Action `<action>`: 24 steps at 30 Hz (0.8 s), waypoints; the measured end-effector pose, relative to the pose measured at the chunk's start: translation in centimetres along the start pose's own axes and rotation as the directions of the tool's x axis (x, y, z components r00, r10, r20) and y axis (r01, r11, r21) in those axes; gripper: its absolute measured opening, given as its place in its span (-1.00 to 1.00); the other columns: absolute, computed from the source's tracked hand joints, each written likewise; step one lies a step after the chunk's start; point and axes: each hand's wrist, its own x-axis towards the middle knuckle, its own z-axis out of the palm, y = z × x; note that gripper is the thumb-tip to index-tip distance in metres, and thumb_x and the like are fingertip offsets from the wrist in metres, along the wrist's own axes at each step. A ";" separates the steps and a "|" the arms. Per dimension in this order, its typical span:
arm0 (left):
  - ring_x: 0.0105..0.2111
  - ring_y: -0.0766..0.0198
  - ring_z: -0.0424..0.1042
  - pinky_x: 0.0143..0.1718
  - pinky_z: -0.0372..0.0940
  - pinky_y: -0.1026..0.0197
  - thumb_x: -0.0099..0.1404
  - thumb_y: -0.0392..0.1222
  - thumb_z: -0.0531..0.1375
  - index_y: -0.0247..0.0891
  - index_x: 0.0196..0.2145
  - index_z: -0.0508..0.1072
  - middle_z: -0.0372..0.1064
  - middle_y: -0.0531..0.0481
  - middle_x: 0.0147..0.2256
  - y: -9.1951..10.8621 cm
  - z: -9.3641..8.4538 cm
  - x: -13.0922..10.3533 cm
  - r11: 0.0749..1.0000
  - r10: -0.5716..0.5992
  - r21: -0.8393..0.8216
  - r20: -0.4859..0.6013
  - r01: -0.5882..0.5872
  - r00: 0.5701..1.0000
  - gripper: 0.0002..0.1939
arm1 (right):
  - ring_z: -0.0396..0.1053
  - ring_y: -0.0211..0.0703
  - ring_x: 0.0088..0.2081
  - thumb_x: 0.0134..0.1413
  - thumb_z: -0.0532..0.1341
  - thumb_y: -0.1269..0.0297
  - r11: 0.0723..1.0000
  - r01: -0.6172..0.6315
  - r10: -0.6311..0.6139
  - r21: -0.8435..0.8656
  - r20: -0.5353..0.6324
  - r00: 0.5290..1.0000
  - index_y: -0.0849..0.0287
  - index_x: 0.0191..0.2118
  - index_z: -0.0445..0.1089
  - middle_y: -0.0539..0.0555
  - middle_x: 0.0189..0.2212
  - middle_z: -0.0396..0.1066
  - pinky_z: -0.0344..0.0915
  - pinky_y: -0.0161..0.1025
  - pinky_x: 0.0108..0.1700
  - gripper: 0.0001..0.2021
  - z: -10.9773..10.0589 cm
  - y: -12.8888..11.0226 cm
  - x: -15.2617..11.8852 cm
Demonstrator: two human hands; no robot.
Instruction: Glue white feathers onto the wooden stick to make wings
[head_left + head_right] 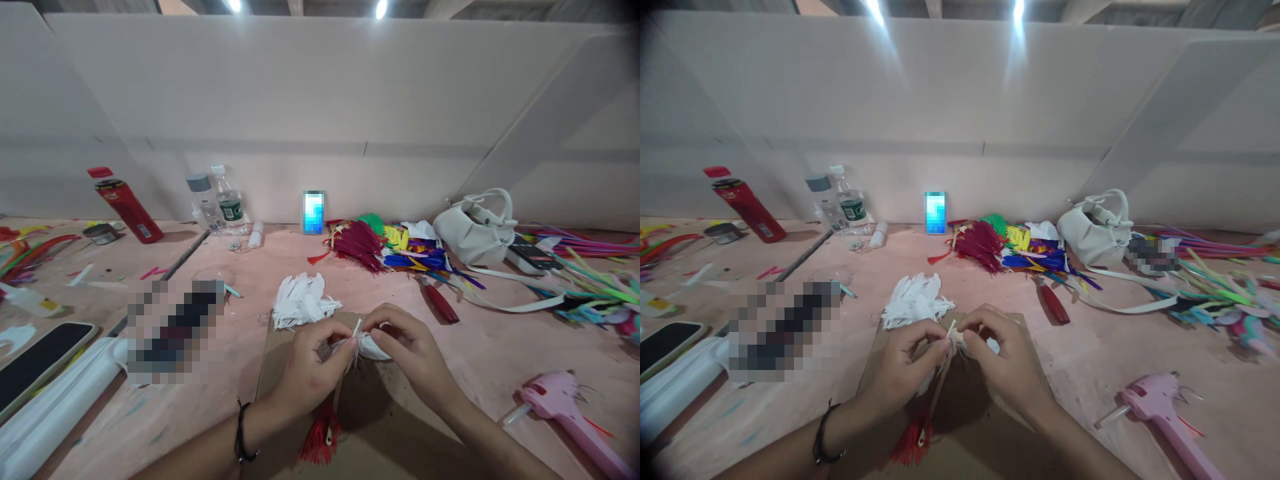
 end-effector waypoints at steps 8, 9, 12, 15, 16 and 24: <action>-0.44 0.25 0.42 -0.36 0.23 0.27 0.29 -0.21 0.22 -0.22 -0.46 0.53 0.50 0.02 -0.48 0.0 0.3 -0.1 0.998 0.040 0.050 -0.002 -0.040 0.999 -0.82 | 0.37 -0.16 -0.33 0.16 0.29 0.24 0.985 -0.121 0.116 0.119 0.049 0.992 0.12 -0.35 0.49 0.01 -0.40 0.44 0.27 -0.26 -0.28 -0.90 0.4 0.0 0.1; -0.44 0.25 0.42 -0.36 0.22 0.26 0.30 -0.21 0.22 -0.22 -0.47 0.53 0.50 0.02 -0.48 0.0 0.4 -0.1 0.997 0.042 0.058 -0.004 -0.042 0.999 -0.82 | 0.36 -0.16 -0.34 0.15 0.29 0.26 0.984 -0.133 0.129 0.122 0.044 0.991 0.13 -0.36 0.48 0.00 -0.41 0.43 0.26 -0.26 -0.29 -0.90 0.6 -0.1 0.1; -0.42 0.25 0.41 -0.34 0.21 0.26 0.32 -0.20 0.22 -0.22 -0.46 0.51 0.48 0.03 -0.47 0.0 0.5 -0.2 0.996 0.044 0.077 0.003 -0.044 0.999 -0.80 | 0.33 -0.17 -0.37 0.11 0.27 0.29 0.977 -0.164 0.163 0.137 0.022 0.986 0.14 -0.41 0.43 -0.01 -0.45 0.39 0.24 -0.27 -0.32 -0.90 1.0 -0.1 0.0; -0.41 0.26 0.39 -0.33 0.20 0.26 0.35 -0.19 0.20 -0.23 -0.45 0.50 0.44 0.04 -0.46 0.0 0.4 -0.2 0.997 0.028 0.072 0.000 -0.028 1.000 -0.80 | 0.32 -0.17 -0.38 0.08 0.25 0.32 0.977 -0.168 0.164 0.133 0.035 0.986 0.14 -0.44 0.39 -0.02 -0.47 0.38 0.24 -0.27 -0.33 -0.90 1.2 -0.1 0.0; -0.42 0.27 0.38 -0.34 0.20 0.27 0.35 -0.19 0.20 -0.23 -0.44 0.49 0.43 0.04 -0.47 0.0 0.4 -0.2 0.998 0.018 0.059 -0.006 -0.018 1.000 -0.80 | 0.32 -0.17 -0.38 0.07 0.24 0.32 0.980 -0.158 0.153 0.119 0.050 0.987 0.14 -0.46 0.38 -0.02 -0.47 0.38 0.24 -0.27 -0.32 -0.89 1.2 -0.1 0.1; -0.47 0.28 0.31 -0.38 0.18 0.27 0.33 -0.17 0.19 -0.23 -0.45 0.45 0.33 0.08 -0.52 0.8 -0.3 0.2 0.996 -0.062 -0.062 -0.020 0.061 0.998 -0.81 | 0.37 -0.15 -0.41 0.19 0.14 0.36 0.990 -0.047 0.060 -0.136 0.094 0.994 0.14 -0.51 0.40 -0.02 -0.52 0.43 0.22 -0.25 -0.33 -0.75 0.3 0.3 0.4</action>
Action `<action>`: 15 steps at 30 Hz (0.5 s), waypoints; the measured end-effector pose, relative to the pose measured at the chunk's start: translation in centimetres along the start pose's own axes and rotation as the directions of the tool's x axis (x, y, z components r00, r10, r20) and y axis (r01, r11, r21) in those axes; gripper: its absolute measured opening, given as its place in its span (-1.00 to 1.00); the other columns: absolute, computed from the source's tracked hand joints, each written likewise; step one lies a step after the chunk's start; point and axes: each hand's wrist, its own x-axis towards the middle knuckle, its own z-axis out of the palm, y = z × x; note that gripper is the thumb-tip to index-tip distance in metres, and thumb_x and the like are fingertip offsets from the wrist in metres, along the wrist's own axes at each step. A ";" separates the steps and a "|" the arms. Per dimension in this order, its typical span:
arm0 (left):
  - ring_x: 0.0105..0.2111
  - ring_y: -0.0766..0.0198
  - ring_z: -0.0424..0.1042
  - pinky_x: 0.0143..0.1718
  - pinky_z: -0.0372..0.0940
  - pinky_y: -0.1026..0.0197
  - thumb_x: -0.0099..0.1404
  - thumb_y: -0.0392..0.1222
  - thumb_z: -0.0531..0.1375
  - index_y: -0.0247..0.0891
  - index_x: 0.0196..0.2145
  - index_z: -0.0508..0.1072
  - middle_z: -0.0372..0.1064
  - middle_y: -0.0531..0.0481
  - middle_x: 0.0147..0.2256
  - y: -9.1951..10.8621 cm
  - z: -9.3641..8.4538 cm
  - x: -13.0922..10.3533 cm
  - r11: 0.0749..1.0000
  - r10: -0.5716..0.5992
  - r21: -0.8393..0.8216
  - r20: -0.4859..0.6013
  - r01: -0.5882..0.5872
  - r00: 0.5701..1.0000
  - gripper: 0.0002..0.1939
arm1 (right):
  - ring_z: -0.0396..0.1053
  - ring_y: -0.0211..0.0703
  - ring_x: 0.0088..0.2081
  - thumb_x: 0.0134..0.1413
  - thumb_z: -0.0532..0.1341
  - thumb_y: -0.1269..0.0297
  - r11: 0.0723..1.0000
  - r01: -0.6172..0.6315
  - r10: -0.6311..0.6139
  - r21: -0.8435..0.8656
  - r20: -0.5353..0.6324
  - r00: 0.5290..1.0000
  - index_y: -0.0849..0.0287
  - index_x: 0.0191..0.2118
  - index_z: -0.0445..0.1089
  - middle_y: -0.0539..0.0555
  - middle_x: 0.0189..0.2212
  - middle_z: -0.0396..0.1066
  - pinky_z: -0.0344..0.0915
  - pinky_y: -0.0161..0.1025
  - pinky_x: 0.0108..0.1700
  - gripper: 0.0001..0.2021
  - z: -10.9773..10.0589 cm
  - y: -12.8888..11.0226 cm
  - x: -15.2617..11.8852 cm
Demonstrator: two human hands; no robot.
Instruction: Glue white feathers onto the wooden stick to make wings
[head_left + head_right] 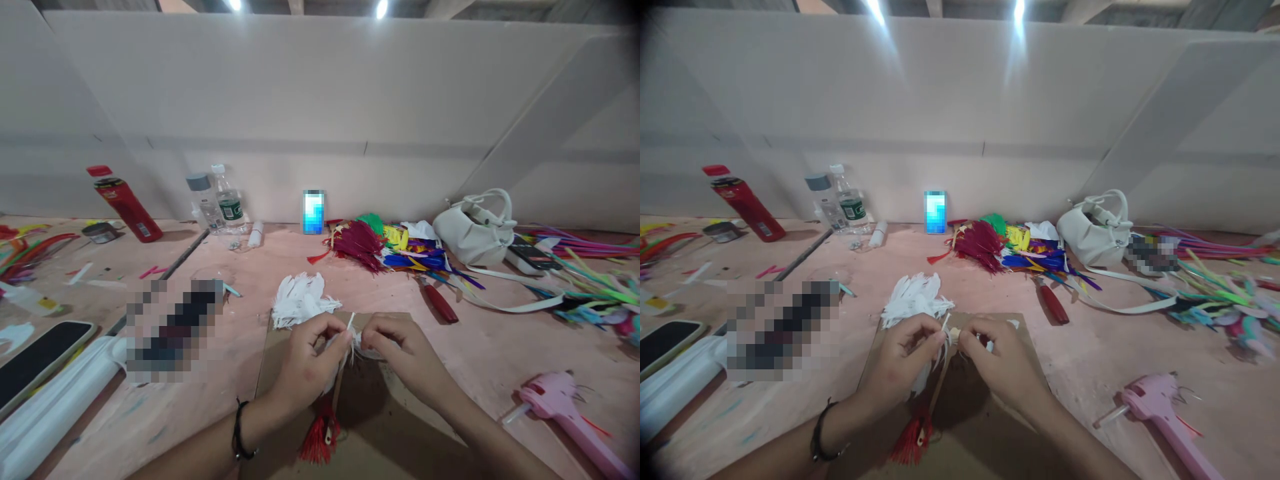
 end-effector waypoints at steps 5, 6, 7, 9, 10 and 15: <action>-0.44 0.27 0.33 -0.36 0.20 0.26 0.28 -0.16 0.21 -0.24 -0.44 0.47 0.36 0.06 -0.50 -0.5 0.2 -0.1 1.000 -0.003 -0.028 0.017 0.003 1.000 -0.84 | 0.37 -0.17 -0.45 0.13 0.27 0.29 0.999 0.002 -0.004 -0.048 -0.047 0.999 0.13 -0.51 0.47 0.00 -0.52 0.47 0.21 -0.26 -0.38 -0.81 -0.8 -0.3 0.4; -0.44 0.26 0.33 -0.36 0.21 0.26 0.27 -0.16 0.21 -0.24 -0.44 0.48 0.37 0.05 -0.50 -0.6 0.2 -0.1 1.000 -0.005 -0.030 0.021 0.006 1.000 -0.84 | 0.39 -0.17 -0.43 0.08 0.30 0.29 1.000 -0.004 0.003 -0.014 -0.044 0.999 0.13 -0.46 0.49 0.01 -0.48 0.50 0.23 -0.26 -0.38 -0.88 -0.9 -0.4 0.5; -0.44 0.26 0.34 -0.36 0.21 0.26 0.27 -0.16 0.21 -0.24 -0.45 0.48 0.38 0.05 -0.50 -0.7 0.3 -0.2 0.999 -0.006 -0.034 0.026 0.007 1.000 -0.84 | 0.40 -0.16 -0.40 0.06 0.32 0.30 1.000 -0.011 0.011 0.025 -0.036 0.999 0.12 -0.39 0.52 0.02 -0.43 0.52 0.25 -0.26 -0.37 -0.95 -1.1 -0.4 0.6; -0.43 0.25 0.37 -0.35 0.23 0.26 0.26 -0.15 0.22 -0.25 -0.45 0.49 0.42 0.03 -0.49 -0.8 0.3 -0.2 0.999 -0.006 -0.038 0.037 0.007 0.999 -0.83 | 0.43 -0.14 -0.33 0.06 0.32 0.29 0.994 -0.021 0.023 0.106 -0.015 1.000 0.11 -0.28 0.55 0.05 -0.34 0.55 0.30 -0.26 -0.32 -0.90 -1.3 -0.5 0.6; -0.42 0.24 0.39 -0.34 0.24 0.25 0.26 -0.15 0.22 -0.25 -0.45 0.51 0.44 0.02 -0.48 -0.8 0.4 -0.2 0.999 -0.008 -0.032 0.040 0.010 0.999 -0.83 | 0.44 -0.13 -0.31 0.08 0.31 0.26 0.990 -0.027 0.027 0.141 0.001 1.000 0.11 -0.25 0.57 0.06 -0.31 0.55 0.31 -0.25 -0.30 -0.88 -1.3 -0.5 0.6; -0.40 0.19 0.43 -0.35 0.26 0.23 0.23 -0.14 0.25 -0.26 -0.34 0.62 0.52 -0.05 -0.44 -1.0 0.5 -0.3 0.999 -0.035 0.014 0.076 0.034 0.996 -0.82 | 0.43 -0.14 -0.35 0.15 0.29 0.19 0.968 -0.090 0.080 0.233 0.052 0.995 0.13 -0.34 0.57 0.05 -0.40 0.53 0.29 -0.24 -0.32 -0.84 -1.3 -0.2 0.4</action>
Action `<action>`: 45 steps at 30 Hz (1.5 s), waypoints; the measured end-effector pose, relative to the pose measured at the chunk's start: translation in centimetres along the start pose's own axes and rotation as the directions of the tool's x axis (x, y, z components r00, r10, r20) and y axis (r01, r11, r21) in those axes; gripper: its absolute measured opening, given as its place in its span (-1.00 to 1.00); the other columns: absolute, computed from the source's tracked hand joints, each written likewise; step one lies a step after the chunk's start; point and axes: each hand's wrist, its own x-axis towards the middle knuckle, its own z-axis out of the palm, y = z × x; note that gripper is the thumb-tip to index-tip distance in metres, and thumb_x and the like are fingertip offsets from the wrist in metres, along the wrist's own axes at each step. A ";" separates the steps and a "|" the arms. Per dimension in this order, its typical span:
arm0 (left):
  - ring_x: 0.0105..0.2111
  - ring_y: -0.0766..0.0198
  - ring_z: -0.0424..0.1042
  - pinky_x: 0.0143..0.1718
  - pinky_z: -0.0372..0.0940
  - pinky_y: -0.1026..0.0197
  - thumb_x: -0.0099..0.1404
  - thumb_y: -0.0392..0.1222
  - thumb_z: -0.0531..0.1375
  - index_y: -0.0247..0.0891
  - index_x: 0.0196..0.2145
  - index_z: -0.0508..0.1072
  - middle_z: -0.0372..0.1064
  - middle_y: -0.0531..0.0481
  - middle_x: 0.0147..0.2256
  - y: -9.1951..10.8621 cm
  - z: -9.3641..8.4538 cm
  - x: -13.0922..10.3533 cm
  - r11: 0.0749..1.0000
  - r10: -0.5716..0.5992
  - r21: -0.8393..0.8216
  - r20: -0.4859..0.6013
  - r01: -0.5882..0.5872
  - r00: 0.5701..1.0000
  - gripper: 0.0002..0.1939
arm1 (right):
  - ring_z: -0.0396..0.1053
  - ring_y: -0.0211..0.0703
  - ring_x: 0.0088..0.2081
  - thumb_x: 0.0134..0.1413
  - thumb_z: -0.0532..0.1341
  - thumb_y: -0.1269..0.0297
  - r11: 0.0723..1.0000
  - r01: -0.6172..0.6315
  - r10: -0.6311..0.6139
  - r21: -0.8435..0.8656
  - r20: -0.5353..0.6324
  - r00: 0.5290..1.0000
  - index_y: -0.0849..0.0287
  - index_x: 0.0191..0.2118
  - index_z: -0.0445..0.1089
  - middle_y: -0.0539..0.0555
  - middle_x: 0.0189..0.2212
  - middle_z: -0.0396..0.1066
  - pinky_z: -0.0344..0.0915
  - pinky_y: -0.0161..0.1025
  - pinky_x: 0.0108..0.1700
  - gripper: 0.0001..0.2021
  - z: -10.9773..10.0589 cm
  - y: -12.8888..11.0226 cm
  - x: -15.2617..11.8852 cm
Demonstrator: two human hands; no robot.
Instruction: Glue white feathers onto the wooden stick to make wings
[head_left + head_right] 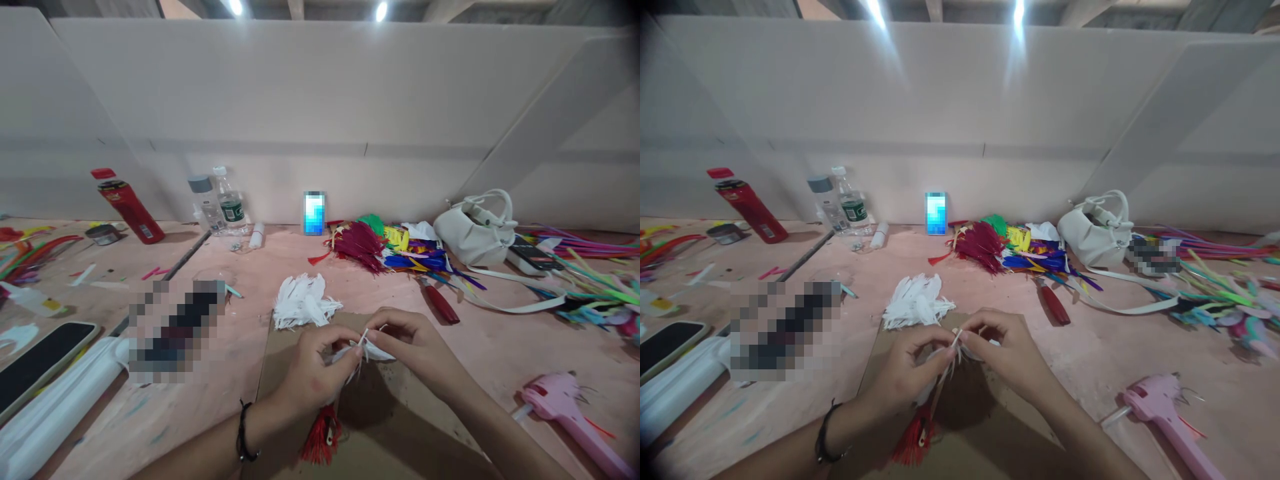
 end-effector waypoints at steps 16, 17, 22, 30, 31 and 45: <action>-0.50 0.34 0.26 -0.41 0.14 0.30 0.12 -0.06 0.39 -0.27 -0.50 0.57 0.36 0.07 -0.56 -0.7 0.2 0.7 0.864 -0.233 -0.428 0.126 0.264 0.964 -0.78 | 0.44 -0.20 -0.39 0.08 0.27 0.46 0.966 0.185 -0.204 -0.181 -0.094 0.974 0.09 -0.41 0.54 -0.03 -0.46 0.51 0.29 -0.26 -0.31 -0.86 1.0 -0.5 -0.5; -0.49 0.33 0.29 -0.39 0.16 0.30 0.13 -0.08 0.38 -0.26 -0.51 0.57 0.37 0.06 -0.55 -0.6 0.2 0.6 0.867 -0.230 -0.425 0.125 0.261 0.965 -0.80 | 0.43 -0.19 -0.39 0.08 0.27 0.45 0.970 0.166 -0.185 -0.176 -0.096 0.978 0.09 -0.41 0.53 -0.02 -0.46 0.50 0.29 -0.26 -0.31 -0.86 1.0 -0.5 -0.5; -0.41 0.28 0.35 -0.32 0.21 0.28 0.14 -0.10 0.36 -0.25 -0.49 0.60 0.45 0.02 -0.48 -0.6 0.3 0.6 0.864 -0.252 -0.430 0.077 0.260 0.965 -0.83 | 0.41 -0.16 -0.37 0.11 0.26 0.42 0.976 0.139 -0.160 -0.170 -0.114 0.980 0.09 -0.40 0.53 0.00 -0.44 0.48 0.27 -0.26 -0.32 -0.87 1.0 0.0 -0.4; -0.40 0.28 0.32 -0.31 0.19 0.28 0.16 -0.10 0.35 -0.26 -0.46 0.61 0.43 0.05 -0.48 -1.3 0.7 0.3 0.878 -0.244 -0.413 0.051 0.243 0.968 -0.83 | 0.43 -0.19 -0.35 0.18 0.28 0.32 0.980 0.106 -0.124 -0.166 -0.102 0.987 0.07 -0.35 0.54 -0.03 -0.41 0.52 0.30 -0.29 -0.29 -0.91 1.7 0.9 -0.5; -0.40 0.28 0.32 -0.31 0.19 0.28 0.15 -0.11 0.35 -0.26 -0.46 0.61 0.43 0.05 -0.48 -1.4 0.8 0.3 0.873 -0.252 -0.421 0.042 0.245 0.967 -0.84 | 0.43 -0.20 -0.35 0.17 0.27 0.35 0.982 0.103 -0.120 -0.156 -0.105 0.987 0.07 -0.35 0.54 -0.04 -0.41 0.52 0.30 -0.30 -0.28 -0.90 1.8 0.9 -0.5; -0.44 0.29 0.24 -0.34 0.14 0.27 0.11 -0.21 0.14 -0.24 -0.59 0.40 0.28 0.11 -0.55 -2.0 0.9 0.3 0.941 -0.205 -0.271 0.014 0.201 0.979 -0.84 | 0.39 -0.15 -0.39 0.04 0.17 0.57 0.734 0.326 -0.412 -0.596 -0.008 0.911 0.15 -0.36 0.36 -0.02 -0.45 0.42 0.21 -0.28 -0.35 -0.85 3.1 1.2 -1.0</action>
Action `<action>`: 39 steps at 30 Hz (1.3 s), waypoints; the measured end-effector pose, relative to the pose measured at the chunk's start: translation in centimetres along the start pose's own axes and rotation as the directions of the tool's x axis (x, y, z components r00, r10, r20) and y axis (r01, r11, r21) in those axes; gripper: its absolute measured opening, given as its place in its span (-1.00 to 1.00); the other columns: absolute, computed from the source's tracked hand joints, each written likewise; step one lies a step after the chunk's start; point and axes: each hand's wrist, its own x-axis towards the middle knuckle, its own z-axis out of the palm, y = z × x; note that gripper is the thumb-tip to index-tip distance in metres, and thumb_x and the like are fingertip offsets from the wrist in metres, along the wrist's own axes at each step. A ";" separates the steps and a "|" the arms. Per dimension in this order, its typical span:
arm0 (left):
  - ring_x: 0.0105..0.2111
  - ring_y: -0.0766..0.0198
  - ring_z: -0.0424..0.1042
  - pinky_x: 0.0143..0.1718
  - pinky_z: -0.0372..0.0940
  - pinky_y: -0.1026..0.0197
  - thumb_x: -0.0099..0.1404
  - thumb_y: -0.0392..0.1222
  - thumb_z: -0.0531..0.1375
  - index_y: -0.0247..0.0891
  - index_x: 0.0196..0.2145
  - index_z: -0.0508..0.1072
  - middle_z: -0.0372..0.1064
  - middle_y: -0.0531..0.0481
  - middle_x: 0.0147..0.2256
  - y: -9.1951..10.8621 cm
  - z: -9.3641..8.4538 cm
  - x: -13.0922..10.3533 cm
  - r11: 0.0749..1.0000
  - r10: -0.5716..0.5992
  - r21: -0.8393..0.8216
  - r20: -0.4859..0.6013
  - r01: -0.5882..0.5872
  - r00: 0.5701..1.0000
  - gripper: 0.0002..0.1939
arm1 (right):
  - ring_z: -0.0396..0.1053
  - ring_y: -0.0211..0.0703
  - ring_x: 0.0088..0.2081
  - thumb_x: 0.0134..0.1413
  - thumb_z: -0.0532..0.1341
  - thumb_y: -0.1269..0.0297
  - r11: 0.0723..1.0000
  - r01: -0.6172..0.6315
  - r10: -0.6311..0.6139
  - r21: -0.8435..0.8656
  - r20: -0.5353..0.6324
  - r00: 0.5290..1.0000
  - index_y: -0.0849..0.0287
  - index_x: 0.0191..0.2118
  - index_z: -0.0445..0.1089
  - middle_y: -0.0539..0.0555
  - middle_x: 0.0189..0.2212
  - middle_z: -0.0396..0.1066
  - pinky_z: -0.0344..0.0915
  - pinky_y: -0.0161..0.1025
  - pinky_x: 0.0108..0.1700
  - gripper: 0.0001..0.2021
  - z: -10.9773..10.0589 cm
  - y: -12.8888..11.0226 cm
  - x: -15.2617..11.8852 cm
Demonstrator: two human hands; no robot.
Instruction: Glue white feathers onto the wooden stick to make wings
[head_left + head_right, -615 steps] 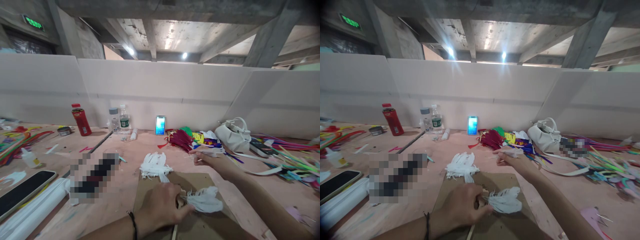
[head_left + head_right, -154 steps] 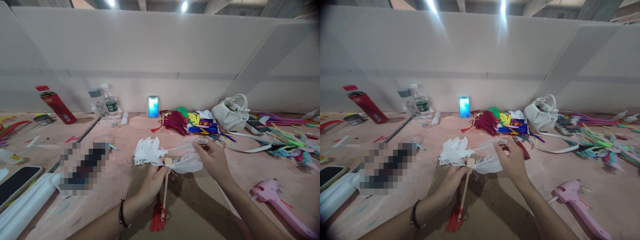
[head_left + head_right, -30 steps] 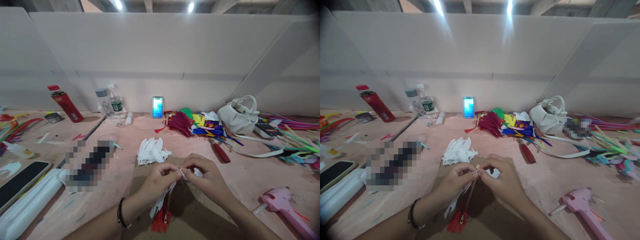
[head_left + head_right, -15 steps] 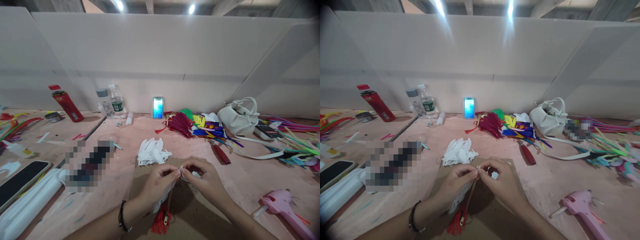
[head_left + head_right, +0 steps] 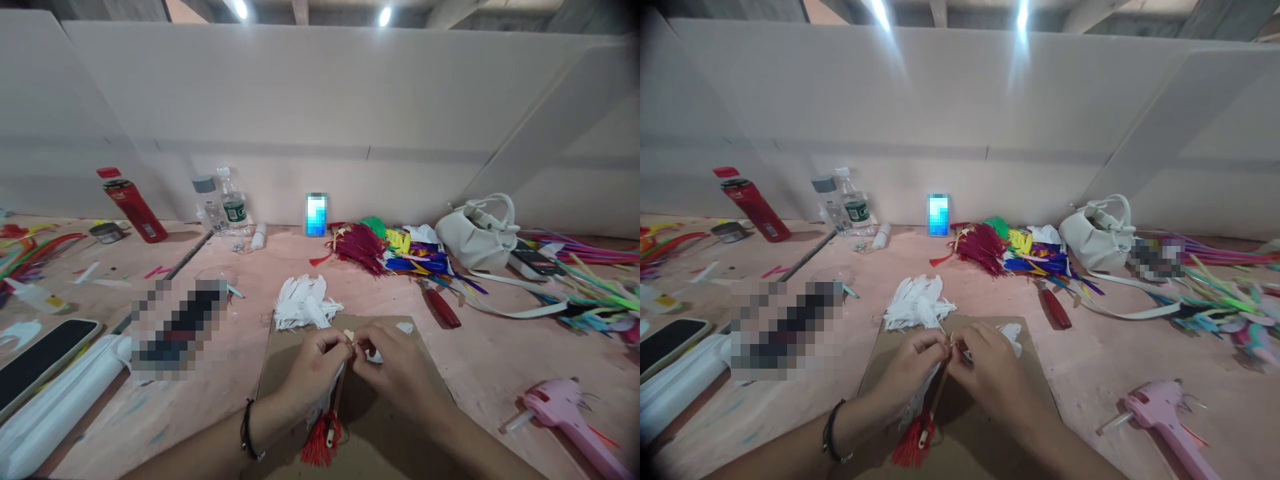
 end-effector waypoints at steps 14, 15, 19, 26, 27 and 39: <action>-0.47 0.28 0.17 -0.38 0.04 0.24 0.10 -0.25 0.07 -0.20 -0.61 0.18 0.12 0.10 -0.57 -0.8 0.1 -0.2 0.933 0.133 0.332 0.044 -0.141 0.990 -0.83 | 0.38 -0.03 -0.32 0.18 0.14 0.50 0.971 0.042 -0.074 -0.236 -0.130 0.989 0.17 -0.35 0.39 0.11 -0.40 0.44 0.24 -0.16 -0.26 -0.86 -0.8 1.7 0.4; -0.46 0.27 0.18 -0.38 0.05 0.24 0.12 -0.23 0.08 -0.20 -0.61 0.20 0.14 0.10 -0.57 -0.8 0.1 -0.2 0.943 0.117 0.309 0.040 -0.124 0.992 -0.82 | 0.39 -0.04 -0.31 0.18 0.15 0.48 0.984 0.008 -0.033 -0.175 -0.136 0.990 0.17 -0.33 0.41 0.11 -0.39 0.45 0.24 -0.17 -0.25 -0.87 -1.0 1.8 0.6; -0.42 0.25 0.23 -0.34 0.13 0.26 0.22 -0.13 0.12 -0.21 -0.53 0.33 0.22 0.09 -0.52 -0.4 0.2 -0.1 0.990 0.024 0.139 0.009 -0.025 1.000 -0.80 | 0.42 -0.10 -0.30 0.21 0.19 0.39 0.991 -0.134 0.134 0.028 0.004 0.991 0.12 -0.31 0.47 0.04 -0.37 0.49 0.23 -0.20 -0.24 -0.89 -1.9 1.0 0.9; -0.43 0.26 0.23 -0.34 0.15 0.27 0.22 -0.10 0.19 -0.22 -0.51 0.40 0.26 0.10 -0.51 0.7 0.3 -0.5 1.000 -0.012 0.017 -0.017 0.012 1.000 -0.80 | 0.43 -0.17 -0.33 0.19 0.19 0.36 0.859 -0.356 0.313 0.368 0.173 0.934 0.09 -0.33 0.50 -0.03 -0.40 0.51 0.28 -0.27 -0.27 -0.87 -1.6 0.1 0.7; -0.43 0.26 0.23 -0.34 0.15 0.27 0.23 -0.11 0.19 -0.22 -0.51 0.40 0.26 0.11 -0.51 0.7 0.4 -0.5 1.000 -0.005 0.012 -0.013 0.005 1.000 -0.80 | 0.43 -0.18 -0.34 0.18 0.20 0.35 0.841 -0.370 0.326 0.395 0.178 0.929 0.09 -0.33 0.50 -0.03 -0.40 0.52 0.29 -0.28 -0.27 -0.87 -1.5 0.1 0.7; -0.40 0.25 0.26 -0.31 0.15 0.25 0.25 -0.09 0.17 -0.23 -0.52 0.40 0.28 0.07 -0.49 0.6 0.4 -0.5 0.995 0.054 0.086 0.030 -0.057 0.998 -0.76 | 0.37 -0.21 -0.43 0.05 0.21 0.40 0.864 -0.360 0.339 0.353 0.123 0.933 0.13 -0.42 0.46 -0.06 -0.50 0.45 0.21 -0.30 -0.36 -0.90 -0.7 -0.2 0.3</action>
